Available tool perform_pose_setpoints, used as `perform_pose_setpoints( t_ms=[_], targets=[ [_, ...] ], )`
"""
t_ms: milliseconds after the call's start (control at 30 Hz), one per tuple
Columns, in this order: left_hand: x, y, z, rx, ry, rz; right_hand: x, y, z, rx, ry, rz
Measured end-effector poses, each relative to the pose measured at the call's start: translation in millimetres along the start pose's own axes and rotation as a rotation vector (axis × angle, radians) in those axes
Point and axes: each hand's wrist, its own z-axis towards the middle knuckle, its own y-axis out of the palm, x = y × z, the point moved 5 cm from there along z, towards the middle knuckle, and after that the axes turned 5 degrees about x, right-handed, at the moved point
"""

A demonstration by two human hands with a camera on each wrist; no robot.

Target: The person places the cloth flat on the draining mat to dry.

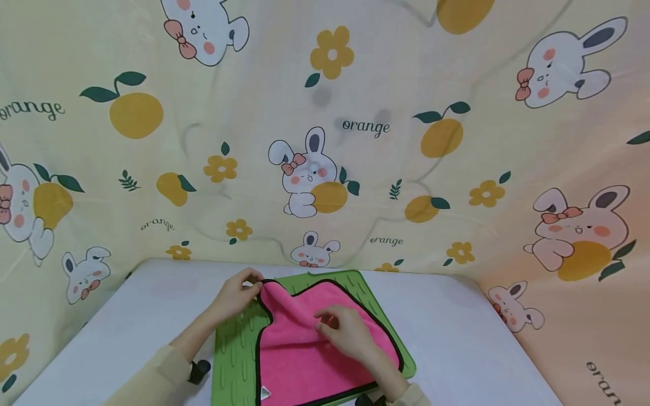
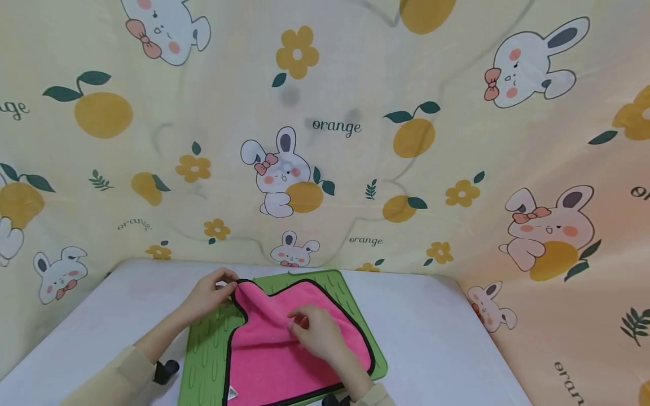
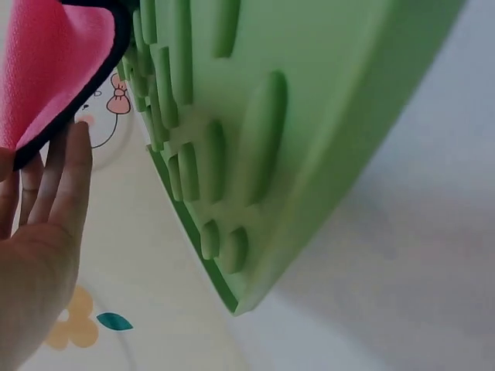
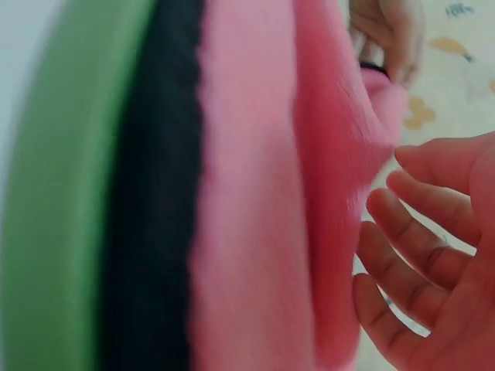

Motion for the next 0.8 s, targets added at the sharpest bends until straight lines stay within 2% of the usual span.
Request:
perform_pose_setpoints(
  t_ms=[167,400,633,800],
  targets=[
    [-1.7,-4.5,4.6,-0.002,-0.002,-0.01,12.0,-20.0,2.2,0.034,0.02,-0.005],
    [-4.1,-9.5,16.3,0.029,-0.002,0.1,38.8,-44.2,1.3,0.089,0.086,-0.074],
    [-10.7,-10.4,23.4,0.042,0.005,0.183,63.3,-55.2,-2.3,0.131,0.147,-0.112],
    [-19.1,-6.5,23.3,0.005,0.022,0.208,73.6,-56.0,-2.7,0.121,0.175,-0.136]
  ],
)
